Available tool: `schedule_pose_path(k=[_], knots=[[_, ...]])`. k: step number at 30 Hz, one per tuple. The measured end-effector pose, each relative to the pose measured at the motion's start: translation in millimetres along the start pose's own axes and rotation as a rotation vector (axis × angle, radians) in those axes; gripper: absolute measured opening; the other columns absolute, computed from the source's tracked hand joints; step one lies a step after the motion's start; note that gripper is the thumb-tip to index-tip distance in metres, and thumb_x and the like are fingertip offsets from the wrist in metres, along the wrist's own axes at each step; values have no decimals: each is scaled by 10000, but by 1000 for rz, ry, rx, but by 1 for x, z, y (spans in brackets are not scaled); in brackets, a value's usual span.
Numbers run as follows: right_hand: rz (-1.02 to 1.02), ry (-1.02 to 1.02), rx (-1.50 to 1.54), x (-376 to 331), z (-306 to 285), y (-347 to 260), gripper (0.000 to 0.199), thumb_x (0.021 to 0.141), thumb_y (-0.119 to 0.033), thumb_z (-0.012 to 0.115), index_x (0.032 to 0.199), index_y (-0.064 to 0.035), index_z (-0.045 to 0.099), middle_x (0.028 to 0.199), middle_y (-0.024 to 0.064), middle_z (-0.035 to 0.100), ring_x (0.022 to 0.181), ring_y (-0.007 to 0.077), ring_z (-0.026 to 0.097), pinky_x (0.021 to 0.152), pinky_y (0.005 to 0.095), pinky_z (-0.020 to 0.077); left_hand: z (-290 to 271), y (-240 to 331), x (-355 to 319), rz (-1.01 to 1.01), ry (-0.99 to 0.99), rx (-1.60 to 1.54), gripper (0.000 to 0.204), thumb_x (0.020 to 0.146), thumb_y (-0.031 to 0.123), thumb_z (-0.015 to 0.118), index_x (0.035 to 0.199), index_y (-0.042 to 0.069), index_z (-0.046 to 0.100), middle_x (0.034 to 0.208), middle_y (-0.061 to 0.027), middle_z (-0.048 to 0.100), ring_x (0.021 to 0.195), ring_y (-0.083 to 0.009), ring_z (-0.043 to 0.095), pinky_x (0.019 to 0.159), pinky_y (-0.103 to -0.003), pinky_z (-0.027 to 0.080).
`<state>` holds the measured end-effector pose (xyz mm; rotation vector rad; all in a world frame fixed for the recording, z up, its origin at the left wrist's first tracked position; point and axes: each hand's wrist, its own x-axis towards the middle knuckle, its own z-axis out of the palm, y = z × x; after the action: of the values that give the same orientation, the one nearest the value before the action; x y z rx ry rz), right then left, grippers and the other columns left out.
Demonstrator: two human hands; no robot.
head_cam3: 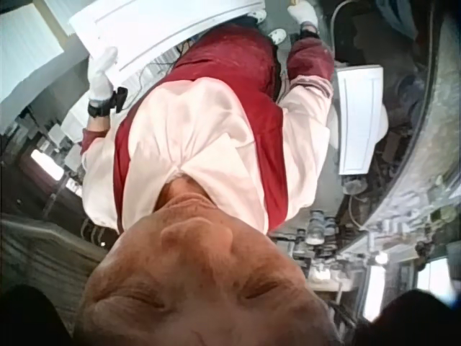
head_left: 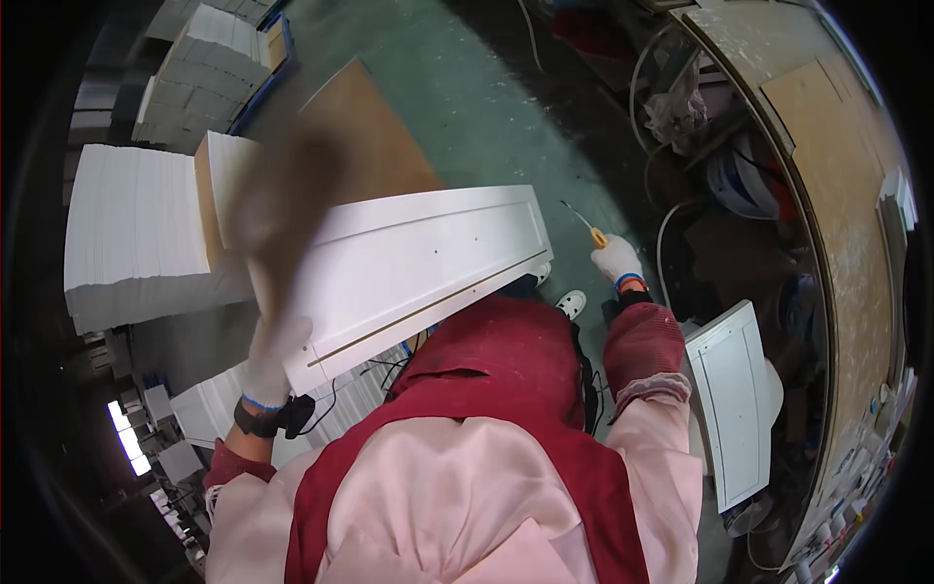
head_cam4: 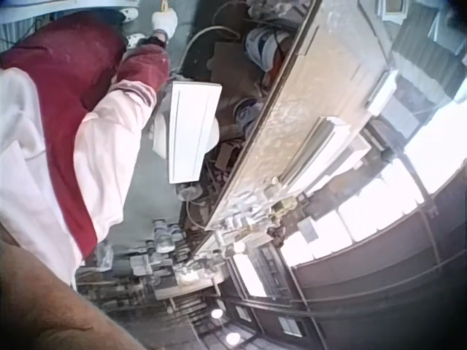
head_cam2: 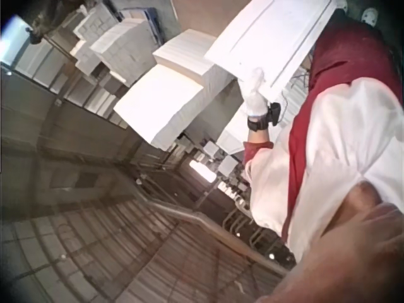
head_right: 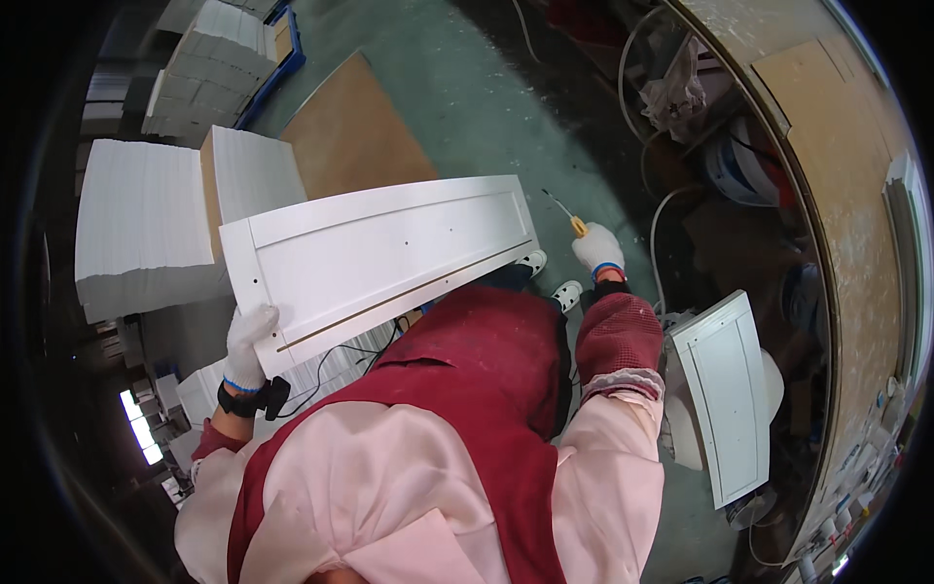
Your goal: The worker picks up white panels from a stack, sprays them with a hand-held air gun, and then places them on a separate stack.
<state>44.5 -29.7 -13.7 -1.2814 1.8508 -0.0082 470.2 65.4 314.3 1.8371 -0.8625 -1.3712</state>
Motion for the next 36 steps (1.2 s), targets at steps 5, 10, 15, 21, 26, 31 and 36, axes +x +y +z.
schedule_pose_path(k=[5,10,15,21,26,31,36], knots=[[-44,-206,-118,-22,-6,23,348,677,-208,627,987,-49,644,906,192,658,875,347,632,773,392,497,23,0,-3,18,6,-48,334,806,107,615,1111,-6,538,920,-29,575,813,-111,563,738,-261,477],[-311,-586,434,-107,-18,-36,307,727,-194,679,992,-50,621,783,30,625,678,134,568,644,280,472,49,7,16,164,-102,268,411,789,128,672,1144,-22,527,1017,-68,597,889,-145,577,800,-277,469],[-664,-394,557,-165,-34,-101,335,762,-149,679,1080,-68,611,880,49,649,814,142,604,754,266,468,57,-18,51,93,-172,140,433,777,143,689,1143,-22,526,1025,-71,602,903,-144,572,817,-282,466],[-675,-183,369,-170,-44,-118,309,786,-221,623,1080,-129,606,911,168,645,865,353,616,751,373,497,72,-32,55,41,-223,136,506,750,168,679,1171,-38,490,1031,-100,600,899,-178,606,798,-304,501],[-756,-281,170,-157,-45,-103,371,748,-249,672,1100,-144,617,965,122,662,889,301,636,763,345,500,75,-37,64,-49,-226,-127,469,788,148,641,1186,-41,478,1057,-118,595,937,-198,615,819,-323,515],[-372,-214,298,-152,-27,-78,341,743,-257,631,1061,-134,623,966,148,646,911,349,603,770,412,496,86,-26,59,-93,-243,-224,402,835,123,595,1182,-40,476,1057,-125,593,957,-214,620,832,-331,529],[-399,-387,138,-150,-9,-39,326,733,-267,638,1044,-170,620,955,129,648,905,323,615,792,385,485,80,-37,59,-120,-152,-301,330,853,90,572,1146,-41,496,1038,-115,596,950,-212,622,816,-334,538]])
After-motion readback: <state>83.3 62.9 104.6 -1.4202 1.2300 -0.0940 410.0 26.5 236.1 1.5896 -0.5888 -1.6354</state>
